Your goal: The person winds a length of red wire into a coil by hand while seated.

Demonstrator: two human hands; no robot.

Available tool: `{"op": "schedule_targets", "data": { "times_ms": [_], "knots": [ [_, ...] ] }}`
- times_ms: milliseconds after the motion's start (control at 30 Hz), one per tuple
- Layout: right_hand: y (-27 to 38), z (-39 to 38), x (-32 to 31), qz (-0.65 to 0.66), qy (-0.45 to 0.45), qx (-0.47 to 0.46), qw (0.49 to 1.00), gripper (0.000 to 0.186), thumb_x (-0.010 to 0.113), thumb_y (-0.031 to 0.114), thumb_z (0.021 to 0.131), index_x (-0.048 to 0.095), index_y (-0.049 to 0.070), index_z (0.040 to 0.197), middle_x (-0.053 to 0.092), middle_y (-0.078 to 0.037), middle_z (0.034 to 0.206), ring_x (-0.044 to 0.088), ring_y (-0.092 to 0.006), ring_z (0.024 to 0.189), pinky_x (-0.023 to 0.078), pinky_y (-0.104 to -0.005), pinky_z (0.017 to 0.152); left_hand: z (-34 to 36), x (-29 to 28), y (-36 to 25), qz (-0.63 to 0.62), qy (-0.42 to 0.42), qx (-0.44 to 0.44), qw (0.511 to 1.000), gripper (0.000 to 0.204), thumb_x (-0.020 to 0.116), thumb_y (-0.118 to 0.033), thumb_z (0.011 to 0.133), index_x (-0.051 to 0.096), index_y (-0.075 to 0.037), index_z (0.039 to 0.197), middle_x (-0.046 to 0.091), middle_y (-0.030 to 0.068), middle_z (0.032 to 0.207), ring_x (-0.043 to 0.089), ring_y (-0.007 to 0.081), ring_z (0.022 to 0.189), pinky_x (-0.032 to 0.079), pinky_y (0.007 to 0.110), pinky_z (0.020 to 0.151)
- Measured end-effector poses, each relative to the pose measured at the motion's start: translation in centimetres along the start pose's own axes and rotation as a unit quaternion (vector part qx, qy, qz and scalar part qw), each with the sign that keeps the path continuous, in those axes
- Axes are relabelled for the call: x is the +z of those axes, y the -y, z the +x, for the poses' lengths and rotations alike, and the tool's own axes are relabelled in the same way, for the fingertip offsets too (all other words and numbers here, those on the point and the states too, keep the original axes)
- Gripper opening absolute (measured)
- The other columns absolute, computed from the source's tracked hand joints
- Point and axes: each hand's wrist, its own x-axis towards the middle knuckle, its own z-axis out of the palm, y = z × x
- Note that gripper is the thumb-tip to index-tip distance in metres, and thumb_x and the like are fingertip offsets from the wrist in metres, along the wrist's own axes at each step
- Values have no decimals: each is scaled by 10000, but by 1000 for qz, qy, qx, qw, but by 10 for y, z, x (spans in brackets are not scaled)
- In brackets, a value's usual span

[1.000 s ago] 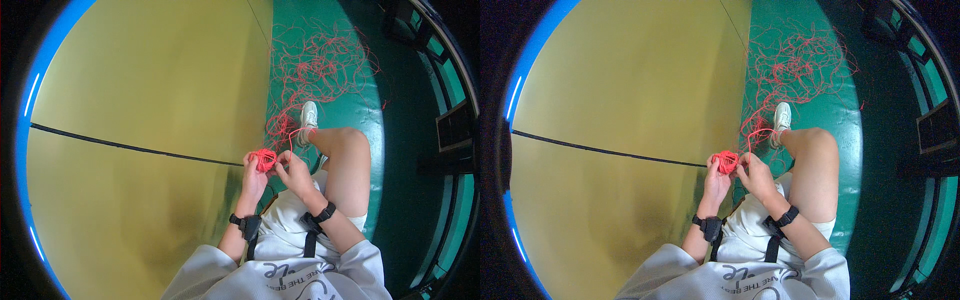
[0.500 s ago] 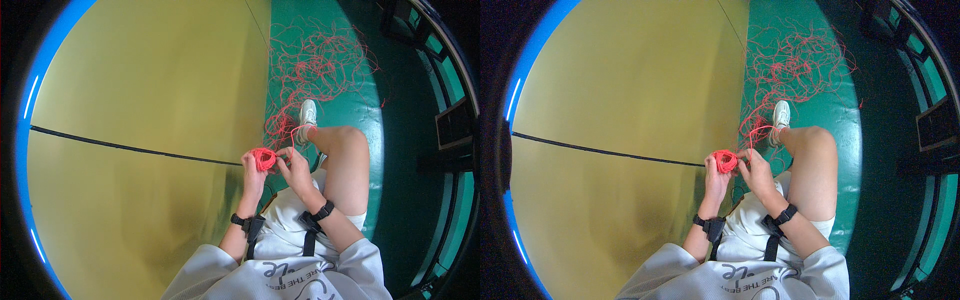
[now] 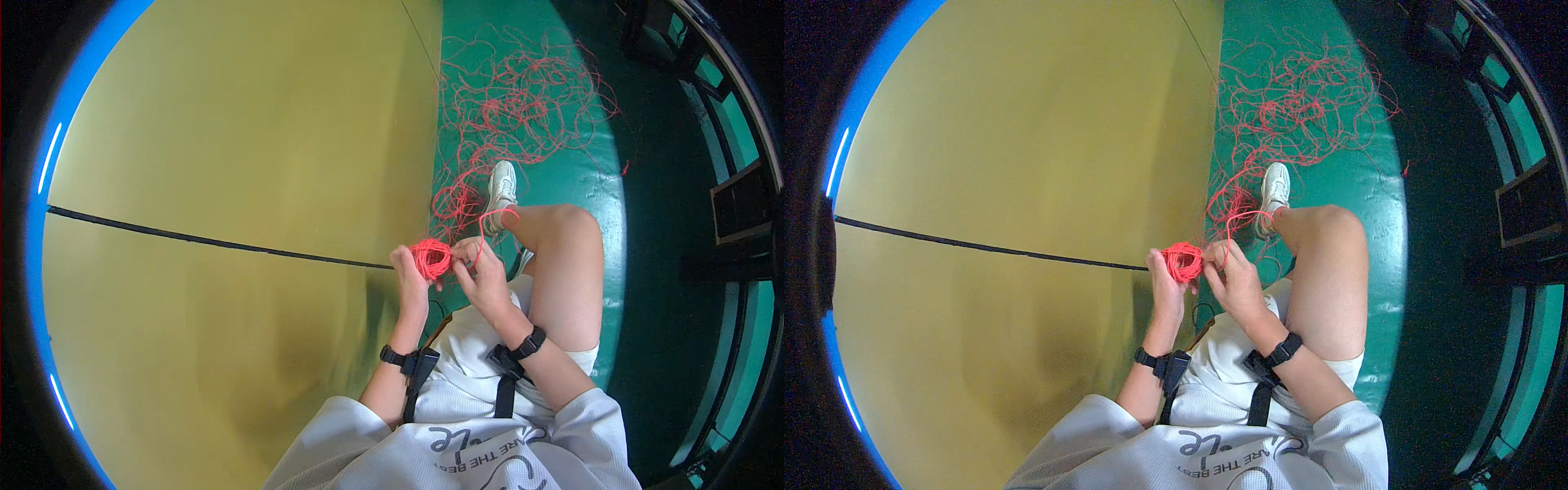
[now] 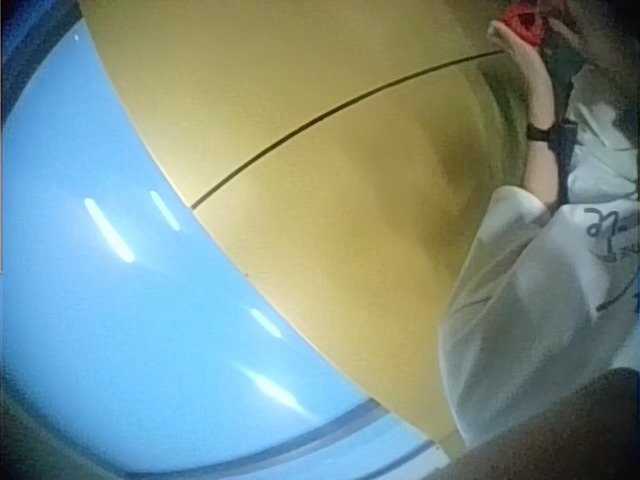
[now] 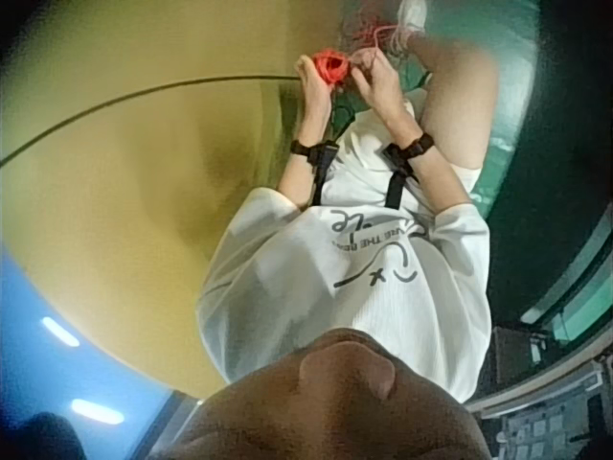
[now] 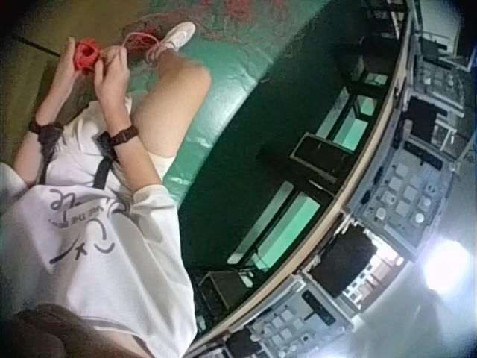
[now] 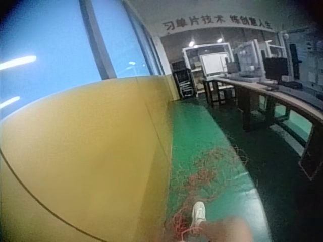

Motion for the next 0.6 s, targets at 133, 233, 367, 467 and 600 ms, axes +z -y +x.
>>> {"op": "schedule_targets", "data": {
  "times_ms": [133, 233, 367, 467, 600],
  "knots": [
    [5, 1, 1, 39, -13, 36, 999, 131, 654, 2, 834, 584, 12, 945, 604, -142, 937, 635, -303, 827, 518, -351, 709, -3, 4, 0, 20, -45, -9, 999, 443, 291, -522, 1024, 377, -103, 1136, 541, 63, 944, 570, 138, 674, 410, 250, 426],
    [-1, 1, 0, 20, -9, -19, 1000, 120, 660, 13, 839, 591, 3, 937, 603, -140, 934, 628, -306, 862, 512, -354, 751, -5, 4, -6, -61, -24, -65, 996, 420, 324, -497, 1021, 392, -105, 1157, 547, 31, 841, 510, 103, 573, 344, 238, 402],
    [-1, 2, 0, 19, -6, -33, 999, 100, 663, 20, 837, 600, -4, 911, 605, -140, 926, 621, -304, 875, 506, -358, 764, -8, 8, -13, -140, -4, -120, 983, 386, 325, -491, 1010, 464, -132, 1045, 595, 13, 794, 474, 91, 517, 270, 218, 380],
    [-3, -1, 4, 43, -17, -2, 999, 90, 654, 37, 858, 599, -5, 916, 612, -122, 919, 625, -257, 849, 507, -335, 735, -9, 12, -10, -153, -11, -126, 980, 346, 348, -456, 1005, 451, -136, 1082, 575, 9, 753, 474, 96, 515, 287, 219, 382],
    [0, -2, 8, 230, -14, 192, 954, 122, 629, 107, 925, 577, 2, 961, 619, -62, 909, 607, -124, 805, 506, -267, 695, -6, 20, 2, 31, -144, 78, 986, 307, 338, -386, 1016, 413, -115, 1138, 556, 41, 862, 495, 97, 568, 334, 231, 393]
  ]
}}
